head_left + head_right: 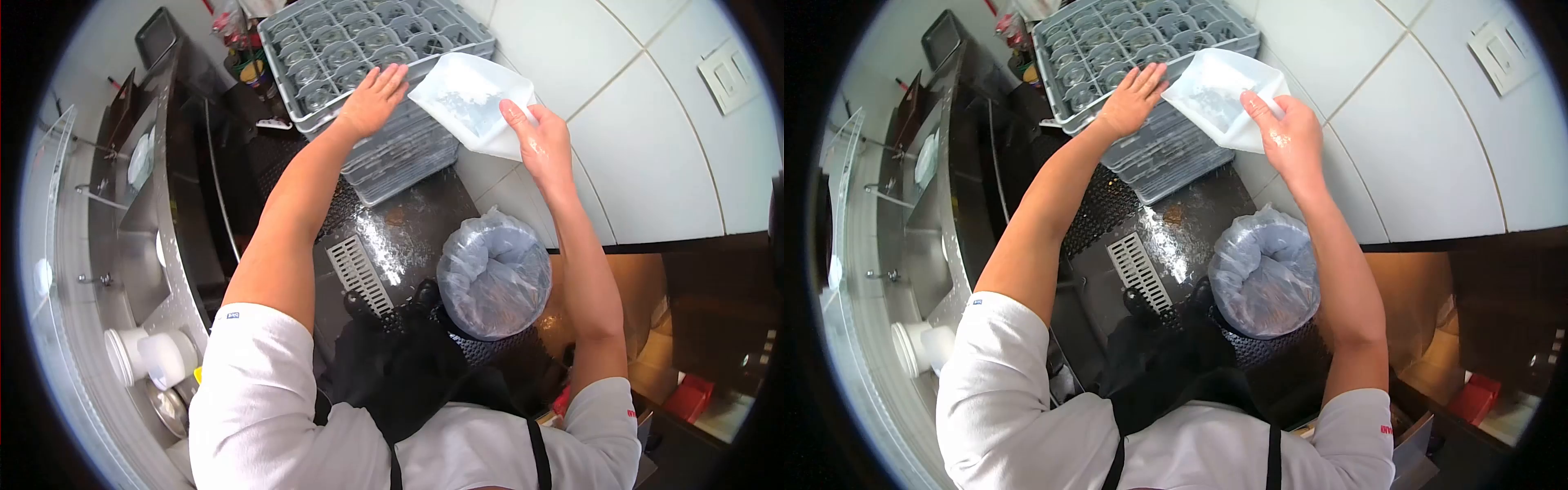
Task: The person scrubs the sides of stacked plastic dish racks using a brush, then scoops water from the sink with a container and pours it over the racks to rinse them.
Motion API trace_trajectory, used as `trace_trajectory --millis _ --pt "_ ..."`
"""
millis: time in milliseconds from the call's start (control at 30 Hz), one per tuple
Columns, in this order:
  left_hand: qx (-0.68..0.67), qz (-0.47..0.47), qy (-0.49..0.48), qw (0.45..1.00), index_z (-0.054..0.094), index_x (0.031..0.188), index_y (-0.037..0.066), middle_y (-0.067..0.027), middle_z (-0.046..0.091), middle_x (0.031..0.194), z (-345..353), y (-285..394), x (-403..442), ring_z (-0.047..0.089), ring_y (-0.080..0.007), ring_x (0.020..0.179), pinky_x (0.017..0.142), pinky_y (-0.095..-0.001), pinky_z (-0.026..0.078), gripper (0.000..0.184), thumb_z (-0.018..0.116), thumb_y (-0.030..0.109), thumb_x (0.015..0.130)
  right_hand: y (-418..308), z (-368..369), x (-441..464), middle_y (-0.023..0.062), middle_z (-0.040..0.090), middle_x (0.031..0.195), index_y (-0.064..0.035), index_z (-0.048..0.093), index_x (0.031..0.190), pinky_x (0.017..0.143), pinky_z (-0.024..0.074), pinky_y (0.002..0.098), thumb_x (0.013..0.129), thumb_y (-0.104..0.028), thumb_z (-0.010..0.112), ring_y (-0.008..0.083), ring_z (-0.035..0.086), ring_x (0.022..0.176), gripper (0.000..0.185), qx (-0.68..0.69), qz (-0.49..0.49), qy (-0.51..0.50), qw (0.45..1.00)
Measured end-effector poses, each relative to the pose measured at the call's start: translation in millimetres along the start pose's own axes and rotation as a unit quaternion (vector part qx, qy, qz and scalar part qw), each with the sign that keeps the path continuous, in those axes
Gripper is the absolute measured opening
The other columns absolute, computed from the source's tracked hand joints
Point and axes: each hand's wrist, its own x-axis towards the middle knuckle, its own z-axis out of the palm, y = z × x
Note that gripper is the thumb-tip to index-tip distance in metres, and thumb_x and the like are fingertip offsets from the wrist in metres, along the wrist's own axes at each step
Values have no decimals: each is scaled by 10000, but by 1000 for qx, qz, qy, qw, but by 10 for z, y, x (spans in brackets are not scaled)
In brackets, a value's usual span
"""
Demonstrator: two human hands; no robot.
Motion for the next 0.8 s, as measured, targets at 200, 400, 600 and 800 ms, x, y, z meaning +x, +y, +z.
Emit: trace_trajectory --millis 200,400,600,800 --pt "77 26 -113 990 480 1446 60 -107 354 1587 -52 -77 -385 217 -235 1513 1250 -468 112 508 436 182 955 -294 380 -129 140 675 669 10 711 821 604 498 369 858 -499 729 236 650 609 511 -58 -52 -53 996" --pt "109 130 -149 974 327 1545 95 -82 241 1636 -300 -542 -822 202 -227 1512 1251 -508 110 634 479 203 939 -389 623 -248 89 693 718 19 721 866 627 498 318 875 -447 746 152 638 652 467 35 -5 -53 998" --pt "131 106 -129 977 279 1576 170 25 121 1673 -181 -684 -1637 79 -159 1540 1243 -574 61 712 527 255 914 -342 567 -445 52 709 881 39 710 999 714 483 246 929 -394 723 79 617 785 439 176 40 -51 982" --pt "55 86 -184 978 291 1568 165 -37 145 1670 -7 -357 -2012 70 -241 1548 1204 -647 80 669 508 199 937 -378 436 -605 64 714 921 50 695 1040 735 488 243 935 -381 719 88 624 806 444 166 59 -40 983"
